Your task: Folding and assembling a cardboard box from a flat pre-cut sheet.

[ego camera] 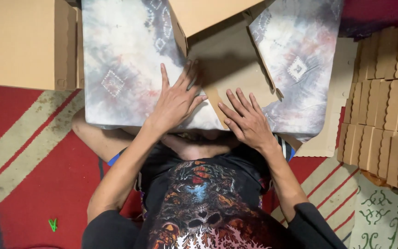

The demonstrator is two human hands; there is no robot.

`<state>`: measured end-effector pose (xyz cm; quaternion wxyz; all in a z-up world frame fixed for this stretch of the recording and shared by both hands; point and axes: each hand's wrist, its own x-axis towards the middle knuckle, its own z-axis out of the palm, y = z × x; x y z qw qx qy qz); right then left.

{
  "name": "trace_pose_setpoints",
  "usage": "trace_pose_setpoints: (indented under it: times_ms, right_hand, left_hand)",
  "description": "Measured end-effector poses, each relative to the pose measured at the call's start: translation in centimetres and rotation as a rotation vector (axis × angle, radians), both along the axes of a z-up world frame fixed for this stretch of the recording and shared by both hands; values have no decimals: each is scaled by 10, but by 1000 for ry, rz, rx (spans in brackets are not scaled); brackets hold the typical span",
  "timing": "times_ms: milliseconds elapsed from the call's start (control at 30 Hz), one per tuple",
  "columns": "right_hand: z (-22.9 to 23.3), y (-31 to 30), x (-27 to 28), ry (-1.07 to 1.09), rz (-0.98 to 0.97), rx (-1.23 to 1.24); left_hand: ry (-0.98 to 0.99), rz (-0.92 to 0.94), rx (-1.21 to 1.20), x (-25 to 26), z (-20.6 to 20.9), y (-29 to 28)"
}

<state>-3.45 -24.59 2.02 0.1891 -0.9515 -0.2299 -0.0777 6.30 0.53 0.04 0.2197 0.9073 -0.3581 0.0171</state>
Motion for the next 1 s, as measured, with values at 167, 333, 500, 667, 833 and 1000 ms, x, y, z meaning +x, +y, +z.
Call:
trace_pose_setpoints:
  times_ms: [167,333,500,667,833,1000]
  right_hand:
    - [-5,0,-1,15,-12,-28]
    - [-10,-3,-1,24,-24,-58]
    - [-9,-3,-1,38,-20,-62]
    - [-13,-3,-1,26,-22,-76]
    - [-14,-3,-2,25,-32,-84]
    - [-18,-4,-2,23,-33,-88]
  left_hand:
    - [2,8,51,-9,-1,-2]
    - [-8,-70,95,-40,-7,-9]
    - [57,-282,39,-89,3,-9]
    - [0,-248,30,-45,-14,1]
    - [-137,-115,90,8,-22,12]
    - [-29,-217,31,-43,-17,-11]
